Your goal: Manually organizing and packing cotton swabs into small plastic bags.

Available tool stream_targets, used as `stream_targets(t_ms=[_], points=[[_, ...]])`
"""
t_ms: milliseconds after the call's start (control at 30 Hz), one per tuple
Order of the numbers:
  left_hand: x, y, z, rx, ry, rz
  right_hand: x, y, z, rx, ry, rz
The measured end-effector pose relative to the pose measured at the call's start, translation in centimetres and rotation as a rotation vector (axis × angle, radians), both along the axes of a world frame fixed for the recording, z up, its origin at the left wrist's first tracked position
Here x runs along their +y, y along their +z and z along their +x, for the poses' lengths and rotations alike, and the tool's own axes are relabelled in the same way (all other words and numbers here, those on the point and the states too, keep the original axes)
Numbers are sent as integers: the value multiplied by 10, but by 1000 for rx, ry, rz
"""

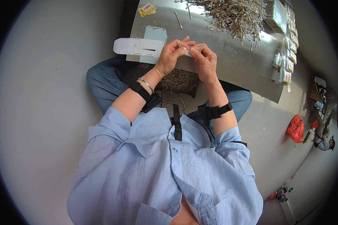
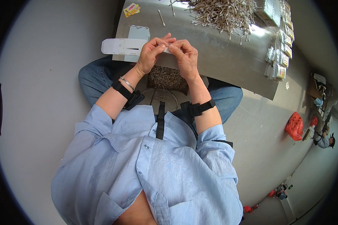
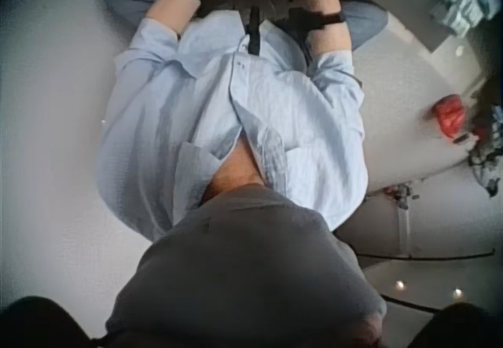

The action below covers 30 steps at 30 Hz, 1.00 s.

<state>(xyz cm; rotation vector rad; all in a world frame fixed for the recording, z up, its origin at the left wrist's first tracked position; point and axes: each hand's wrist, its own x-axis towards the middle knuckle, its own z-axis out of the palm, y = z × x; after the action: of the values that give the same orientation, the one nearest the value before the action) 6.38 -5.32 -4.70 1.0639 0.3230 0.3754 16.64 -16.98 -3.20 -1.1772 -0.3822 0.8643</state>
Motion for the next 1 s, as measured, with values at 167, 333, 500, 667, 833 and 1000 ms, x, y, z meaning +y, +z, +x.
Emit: stream_targets(t_ms=[167,333,500,667,833,1000], points=[[1,-1,2,-1,6,-13,4,2,2,-86,-9,-30],[-1,3,1,29,17,45,4,-7,3,-238,-57,-65],[10,4,-3,60,31,201,6,-3,9,-396,-20,-98],[12,3,-7,117,45,306,-2,4,12,-420,97,-84],[12,14,-11,66,55,449,-12,12,14,-830,109,-138],[8,12,-21,36,112,834,-14,10,8,-1266,31,-105]])
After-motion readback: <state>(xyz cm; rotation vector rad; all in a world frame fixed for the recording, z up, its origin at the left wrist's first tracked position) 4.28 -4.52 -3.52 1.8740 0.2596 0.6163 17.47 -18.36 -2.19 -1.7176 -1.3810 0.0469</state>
